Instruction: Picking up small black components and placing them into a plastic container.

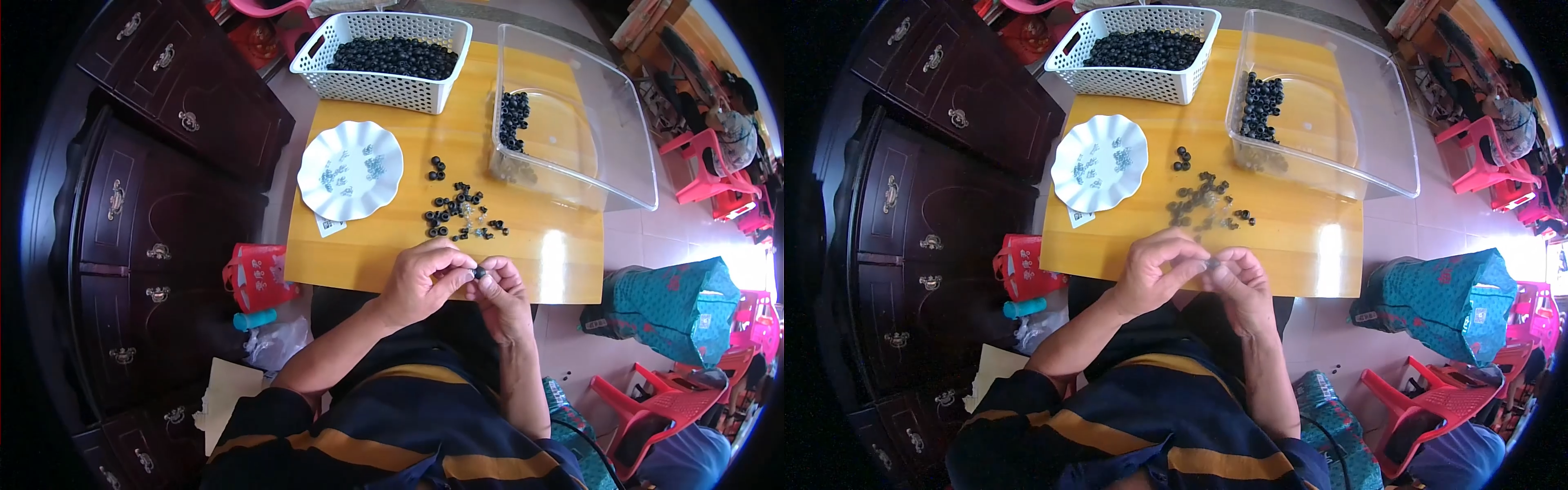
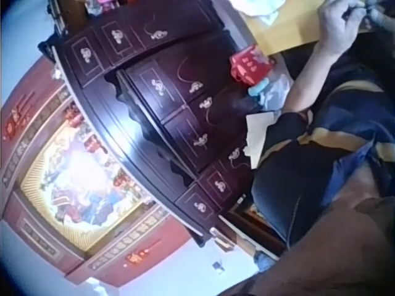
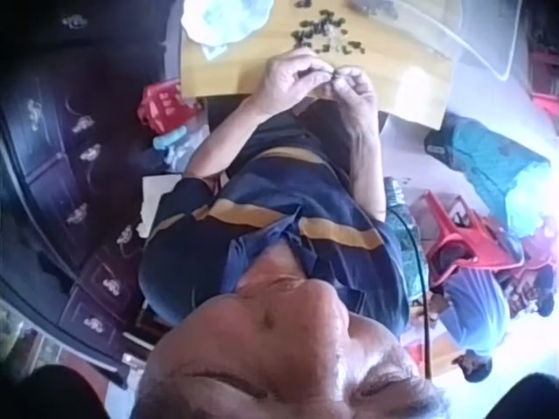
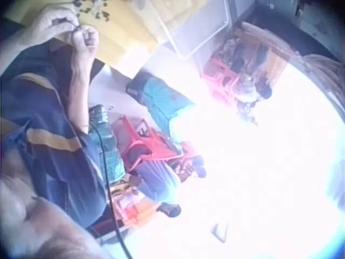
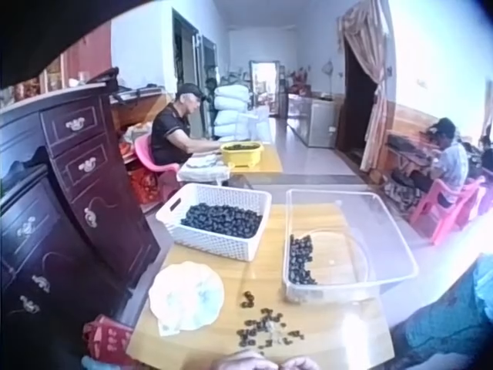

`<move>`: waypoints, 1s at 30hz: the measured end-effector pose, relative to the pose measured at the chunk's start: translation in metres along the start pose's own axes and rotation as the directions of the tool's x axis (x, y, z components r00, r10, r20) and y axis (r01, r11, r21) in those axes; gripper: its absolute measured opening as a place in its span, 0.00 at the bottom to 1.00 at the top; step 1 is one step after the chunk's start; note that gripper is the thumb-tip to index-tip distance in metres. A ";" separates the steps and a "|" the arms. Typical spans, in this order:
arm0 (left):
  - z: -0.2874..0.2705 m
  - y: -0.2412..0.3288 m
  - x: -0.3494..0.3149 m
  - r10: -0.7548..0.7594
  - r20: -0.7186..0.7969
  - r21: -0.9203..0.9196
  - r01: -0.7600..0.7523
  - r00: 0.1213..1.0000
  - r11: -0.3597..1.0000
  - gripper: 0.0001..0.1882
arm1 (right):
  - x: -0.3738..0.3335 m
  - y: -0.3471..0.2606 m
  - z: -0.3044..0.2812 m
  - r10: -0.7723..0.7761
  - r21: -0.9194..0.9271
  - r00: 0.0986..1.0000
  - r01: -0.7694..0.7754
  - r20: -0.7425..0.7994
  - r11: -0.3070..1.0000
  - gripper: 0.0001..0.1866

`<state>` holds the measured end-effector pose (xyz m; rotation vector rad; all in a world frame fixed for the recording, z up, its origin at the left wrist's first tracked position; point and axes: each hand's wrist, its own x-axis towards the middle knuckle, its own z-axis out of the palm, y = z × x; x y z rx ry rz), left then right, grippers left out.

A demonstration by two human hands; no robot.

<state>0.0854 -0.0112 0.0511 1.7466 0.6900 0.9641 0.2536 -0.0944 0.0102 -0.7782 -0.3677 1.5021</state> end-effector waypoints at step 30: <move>-0.002 -0.008 0.000 0.147 -0.083 0.279 -0.118 0.986 0.953 0.07 | 0.008 0.006 0.021 0.132 0.072 0.986 -0.125 -0.103 0.990 0.07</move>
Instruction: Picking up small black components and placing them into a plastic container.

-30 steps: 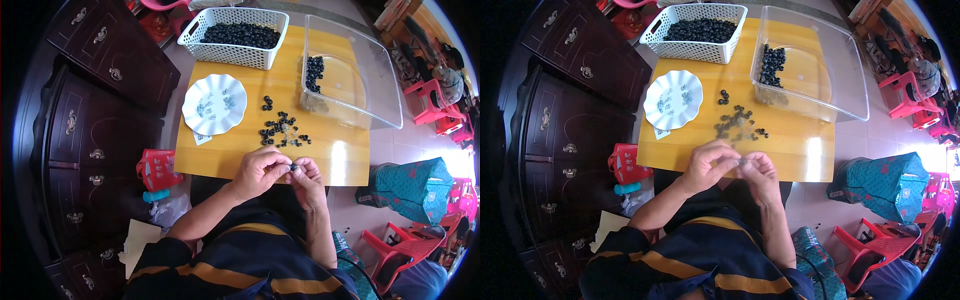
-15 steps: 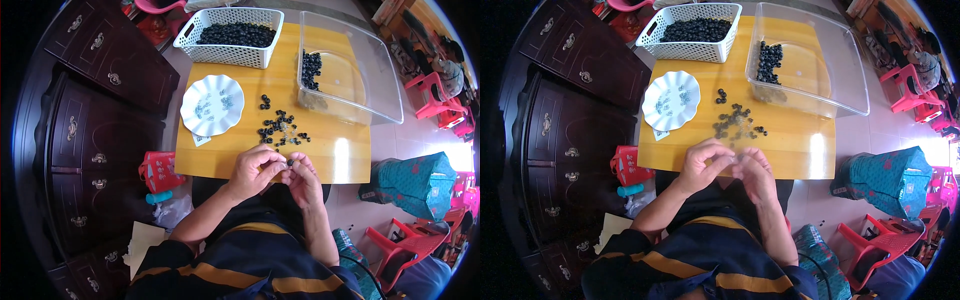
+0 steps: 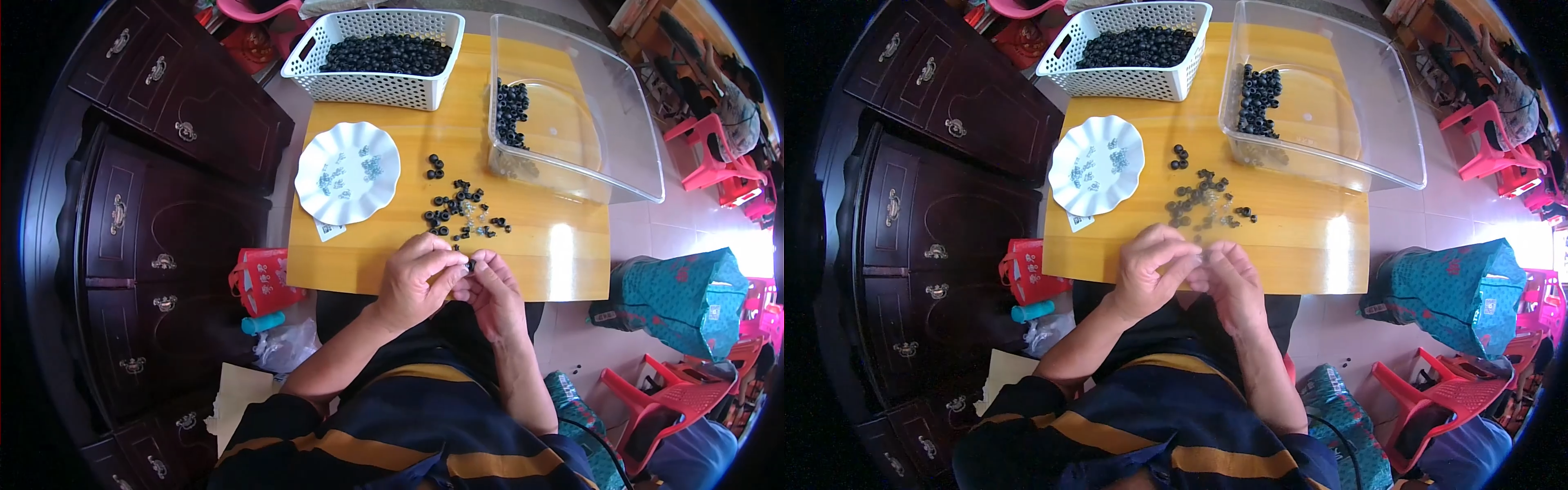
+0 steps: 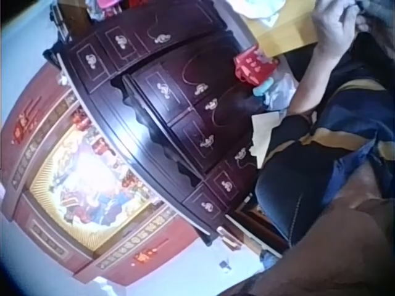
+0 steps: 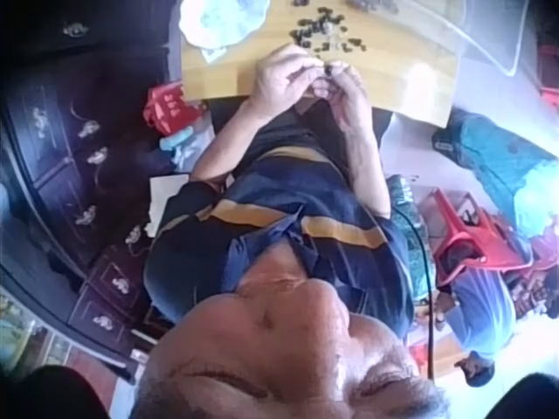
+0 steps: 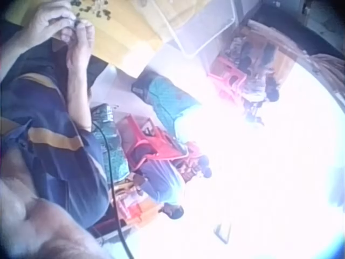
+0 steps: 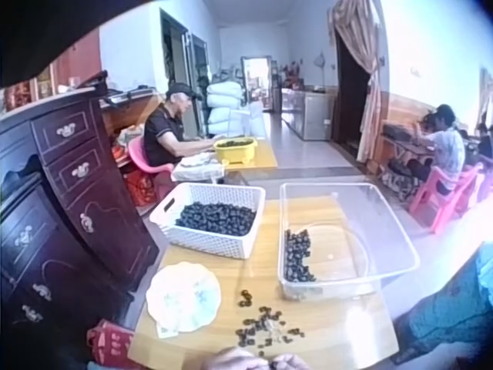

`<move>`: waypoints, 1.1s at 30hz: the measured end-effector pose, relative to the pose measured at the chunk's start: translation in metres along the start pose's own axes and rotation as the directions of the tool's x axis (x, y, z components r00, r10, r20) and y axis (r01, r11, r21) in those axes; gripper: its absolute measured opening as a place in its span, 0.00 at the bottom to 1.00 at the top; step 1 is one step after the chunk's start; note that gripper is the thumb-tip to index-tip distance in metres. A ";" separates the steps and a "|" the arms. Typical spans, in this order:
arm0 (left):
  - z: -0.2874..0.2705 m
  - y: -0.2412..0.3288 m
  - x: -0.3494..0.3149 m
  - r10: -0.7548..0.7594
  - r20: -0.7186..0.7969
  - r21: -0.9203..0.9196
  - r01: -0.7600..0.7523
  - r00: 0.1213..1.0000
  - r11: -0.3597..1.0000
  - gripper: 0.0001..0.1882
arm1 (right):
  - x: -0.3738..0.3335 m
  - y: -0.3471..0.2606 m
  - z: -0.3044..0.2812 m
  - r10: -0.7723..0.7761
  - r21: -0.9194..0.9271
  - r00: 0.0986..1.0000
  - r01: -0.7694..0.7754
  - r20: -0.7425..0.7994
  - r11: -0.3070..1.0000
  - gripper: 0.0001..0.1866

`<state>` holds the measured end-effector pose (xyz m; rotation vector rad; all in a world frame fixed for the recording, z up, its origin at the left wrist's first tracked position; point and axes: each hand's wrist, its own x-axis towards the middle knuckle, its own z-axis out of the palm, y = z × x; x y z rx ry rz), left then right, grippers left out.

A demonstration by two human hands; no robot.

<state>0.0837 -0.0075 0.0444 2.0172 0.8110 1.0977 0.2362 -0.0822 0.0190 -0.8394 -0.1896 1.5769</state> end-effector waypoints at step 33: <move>0.006 -0.029 0.028 -0.044 0.265 0.471 -0.089 0.963 0.878 0.06 | -0.001 -0.014 -0.030 0.023 -0.018 0.991 -0.021 0.135 1.000 0.09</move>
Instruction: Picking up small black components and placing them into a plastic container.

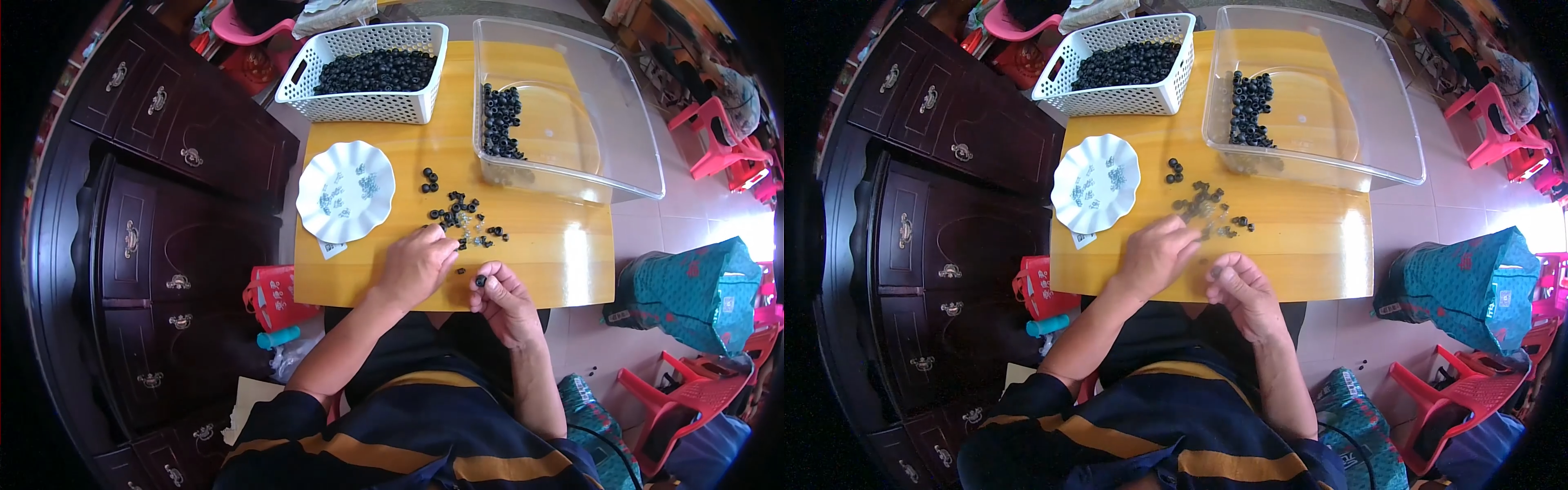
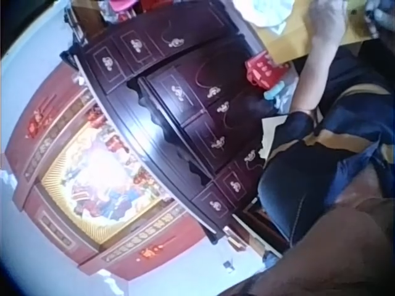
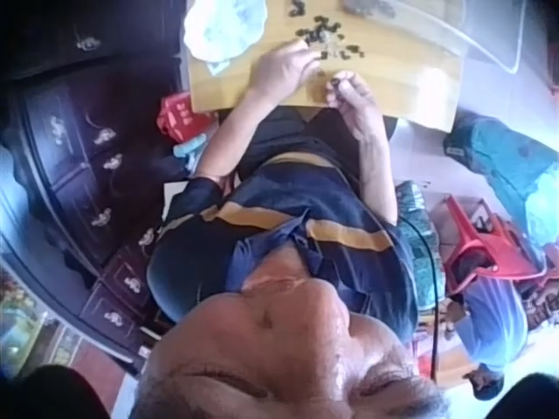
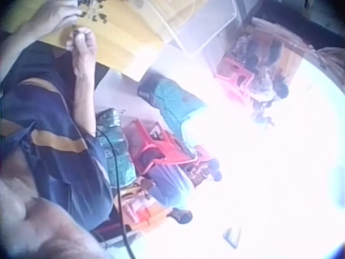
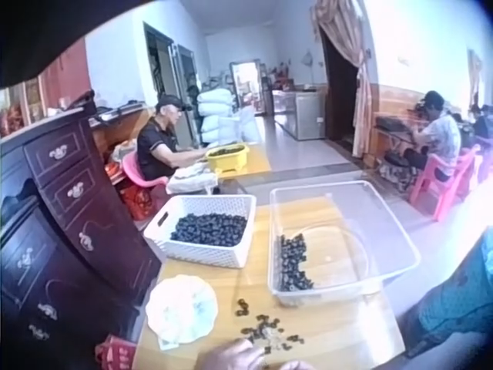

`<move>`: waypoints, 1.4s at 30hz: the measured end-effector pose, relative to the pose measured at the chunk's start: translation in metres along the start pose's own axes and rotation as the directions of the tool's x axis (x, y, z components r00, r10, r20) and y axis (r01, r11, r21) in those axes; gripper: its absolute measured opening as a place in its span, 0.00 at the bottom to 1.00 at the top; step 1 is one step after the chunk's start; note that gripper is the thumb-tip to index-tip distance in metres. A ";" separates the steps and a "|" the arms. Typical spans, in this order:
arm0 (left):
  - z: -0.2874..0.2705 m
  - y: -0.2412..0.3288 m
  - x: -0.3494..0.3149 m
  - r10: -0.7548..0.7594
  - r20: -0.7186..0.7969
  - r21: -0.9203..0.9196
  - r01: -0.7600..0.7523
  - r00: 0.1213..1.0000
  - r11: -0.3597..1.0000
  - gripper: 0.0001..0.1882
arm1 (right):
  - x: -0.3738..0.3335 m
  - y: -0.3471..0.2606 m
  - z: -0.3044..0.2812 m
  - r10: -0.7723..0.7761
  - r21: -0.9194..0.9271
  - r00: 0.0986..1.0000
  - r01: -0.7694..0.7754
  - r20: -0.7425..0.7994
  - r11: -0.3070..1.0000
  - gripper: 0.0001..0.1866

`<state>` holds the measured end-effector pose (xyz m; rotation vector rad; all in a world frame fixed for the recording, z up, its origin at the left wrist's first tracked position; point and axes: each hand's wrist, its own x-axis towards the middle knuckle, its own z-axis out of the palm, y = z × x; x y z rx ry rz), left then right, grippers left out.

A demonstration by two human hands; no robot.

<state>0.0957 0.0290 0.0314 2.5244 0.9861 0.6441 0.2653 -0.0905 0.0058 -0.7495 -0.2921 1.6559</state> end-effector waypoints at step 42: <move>-0.025 0.024 -0.047 -0.237 -0.034 -0.690 0.148 0.971 0.708 0.06 | -0.003 0.022 0.023 -0.127 0.016 0.990 0.128 -0.065 0.992 0.09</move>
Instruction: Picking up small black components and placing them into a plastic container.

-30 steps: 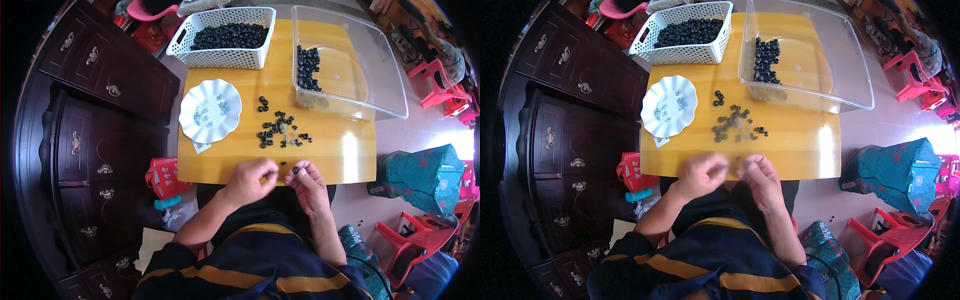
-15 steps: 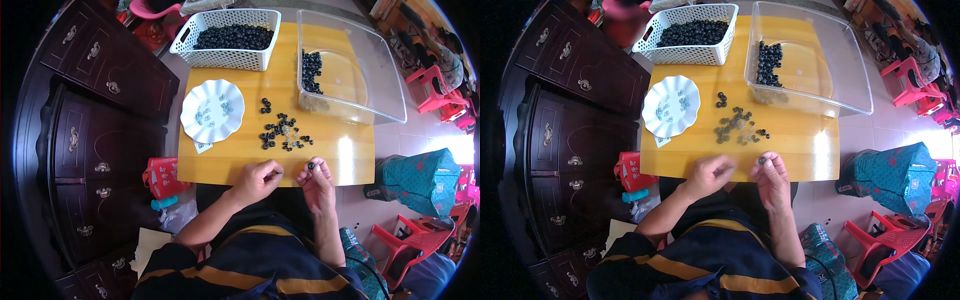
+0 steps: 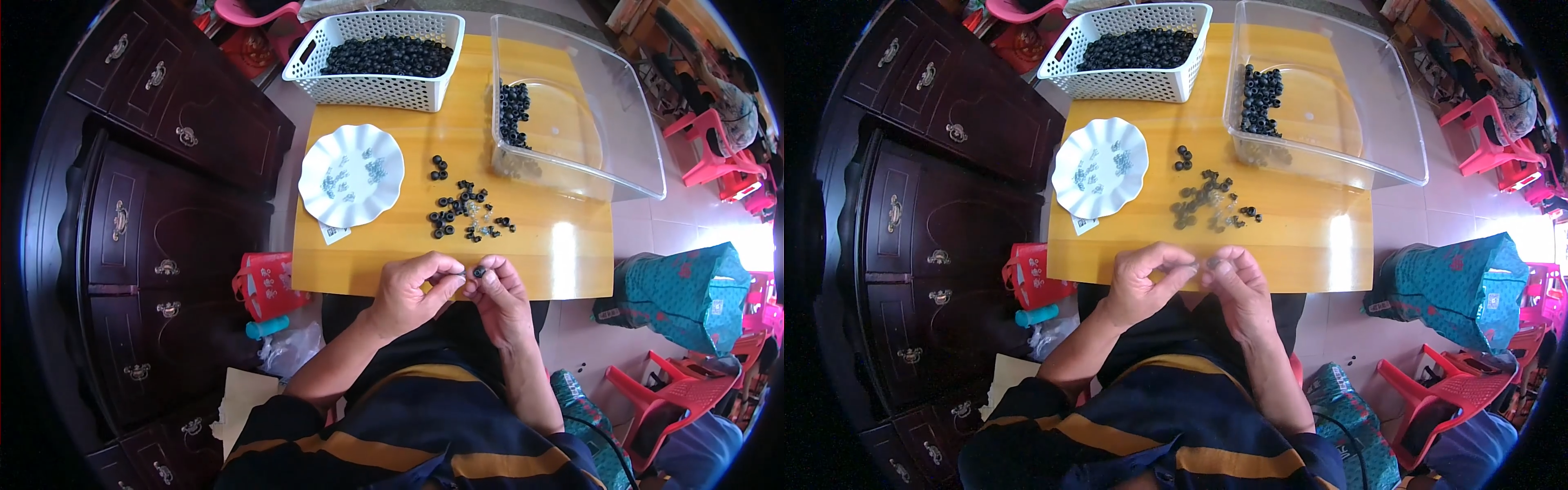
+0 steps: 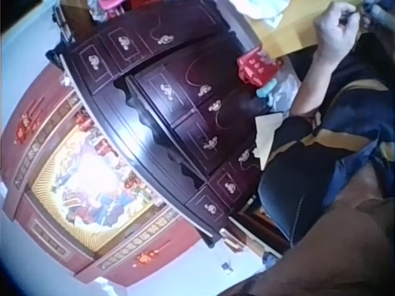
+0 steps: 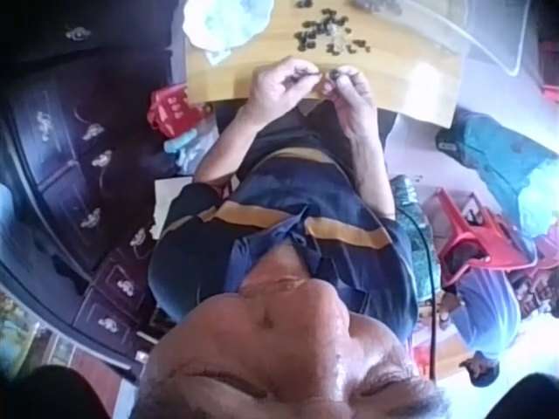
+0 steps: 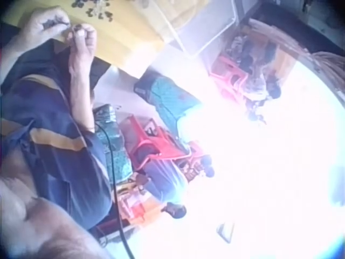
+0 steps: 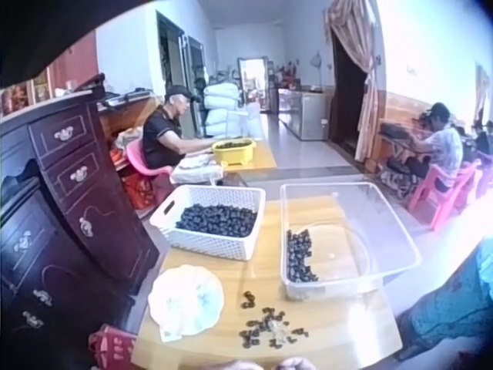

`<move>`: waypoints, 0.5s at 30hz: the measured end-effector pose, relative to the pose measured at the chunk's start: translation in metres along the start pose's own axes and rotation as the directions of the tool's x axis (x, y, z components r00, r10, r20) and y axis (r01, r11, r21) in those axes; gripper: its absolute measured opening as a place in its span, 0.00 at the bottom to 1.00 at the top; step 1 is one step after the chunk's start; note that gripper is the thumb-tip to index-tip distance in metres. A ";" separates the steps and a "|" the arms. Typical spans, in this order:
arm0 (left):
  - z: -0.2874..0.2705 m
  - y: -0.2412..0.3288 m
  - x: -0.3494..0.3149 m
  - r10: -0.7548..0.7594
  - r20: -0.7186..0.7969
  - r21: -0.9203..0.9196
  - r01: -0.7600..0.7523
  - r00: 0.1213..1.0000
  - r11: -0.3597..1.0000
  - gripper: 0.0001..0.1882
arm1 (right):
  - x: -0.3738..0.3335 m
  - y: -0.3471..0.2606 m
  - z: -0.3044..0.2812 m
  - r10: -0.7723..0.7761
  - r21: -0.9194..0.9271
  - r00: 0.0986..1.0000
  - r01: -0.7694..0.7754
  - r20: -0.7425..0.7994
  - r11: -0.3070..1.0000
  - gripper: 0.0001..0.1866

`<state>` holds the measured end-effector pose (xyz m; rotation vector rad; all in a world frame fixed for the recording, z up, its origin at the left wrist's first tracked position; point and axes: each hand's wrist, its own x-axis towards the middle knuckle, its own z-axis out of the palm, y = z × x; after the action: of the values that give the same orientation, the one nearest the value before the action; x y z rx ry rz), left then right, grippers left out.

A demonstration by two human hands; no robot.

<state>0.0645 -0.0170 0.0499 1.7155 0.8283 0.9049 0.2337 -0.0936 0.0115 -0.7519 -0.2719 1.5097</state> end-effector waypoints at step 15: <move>-0.004 -0.001 0.004 0.229 0.051 0.187 -0.234 0.972 0.954 0.08 | 0.001 0.012 0.001 -0.035 0.001 0.999 0.035 0.017 0.999 0.06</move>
<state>0.0625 -0.0118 0.0506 2.0218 0.7234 0.9785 0.2237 -0.0932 0.0053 -0.7304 -0.2955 1.4835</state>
